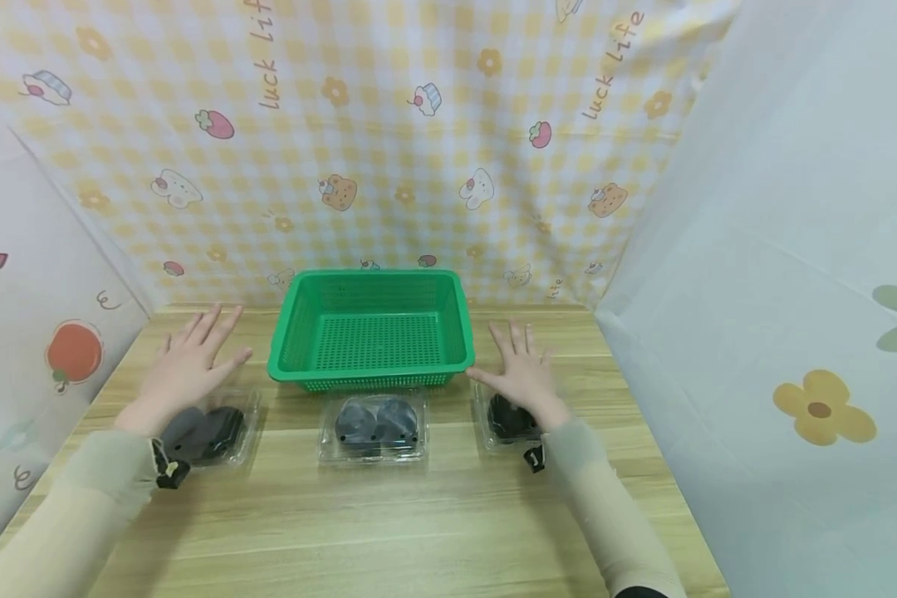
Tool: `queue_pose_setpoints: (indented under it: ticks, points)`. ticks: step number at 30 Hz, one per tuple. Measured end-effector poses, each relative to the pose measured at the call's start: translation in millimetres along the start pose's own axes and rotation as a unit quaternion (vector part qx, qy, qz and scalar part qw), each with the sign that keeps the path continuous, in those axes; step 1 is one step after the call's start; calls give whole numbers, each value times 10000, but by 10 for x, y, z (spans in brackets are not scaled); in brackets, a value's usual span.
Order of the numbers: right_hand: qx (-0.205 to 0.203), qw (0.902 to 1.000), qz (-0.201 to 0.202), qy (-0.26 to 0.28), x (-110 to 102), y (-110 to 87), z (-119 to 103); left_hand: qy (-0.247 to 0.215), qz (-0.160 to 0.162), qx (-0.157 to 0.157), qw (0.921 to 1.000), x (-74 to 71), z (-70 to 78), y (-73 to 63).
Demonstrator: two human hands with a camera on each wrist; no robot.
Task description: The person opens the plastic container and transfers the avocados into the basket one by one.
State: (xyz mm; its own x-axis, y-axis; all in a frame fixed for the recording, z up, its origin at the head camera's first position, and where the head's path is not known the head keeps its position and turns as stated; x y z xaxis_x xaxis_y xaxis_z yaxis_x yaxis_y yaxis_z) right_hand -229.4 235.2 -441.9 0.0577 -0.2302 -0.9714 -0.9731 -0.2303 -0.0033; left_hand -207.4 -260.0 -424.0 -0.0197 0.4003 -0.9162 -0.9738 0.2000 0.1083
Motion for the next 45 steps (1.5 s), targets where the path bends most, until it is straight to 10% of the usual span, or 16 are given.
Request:
queue_pose_setpoints:
  ticks: [14,29,45]
  points:
    - [-1162,9928,180,234,238,-303,-711,62,106,780,9969,400,511,-271]
    - [-2880,9564,-130,472,549,-528,-1394,-597,-110,1323,9894,789,1007,-571]
    - [-3030,9524,-113,-315,936,-408,-1519,-1889,-532,661,9783,1241,955,-683]
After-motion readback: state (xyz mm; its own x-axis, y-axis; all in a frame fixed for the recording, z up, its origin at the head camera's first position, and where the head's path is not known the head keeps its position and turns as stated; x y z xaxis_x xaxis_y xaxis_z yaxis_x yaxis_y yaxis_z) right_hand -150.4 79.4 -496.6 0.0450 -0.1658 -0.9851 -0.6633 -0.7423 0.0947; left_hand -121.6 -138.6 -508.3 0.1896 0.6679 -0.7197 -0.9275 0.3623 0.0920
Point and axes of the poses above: each hand's wrist, its own y-axis towards the middle knuckle, its own x-axis out of the palm, z = x × y, the point moved 3 cm from there along y, towards the middle knuckle, and after that the axes turned 6 degrees about -y, right-handed, at the moved point
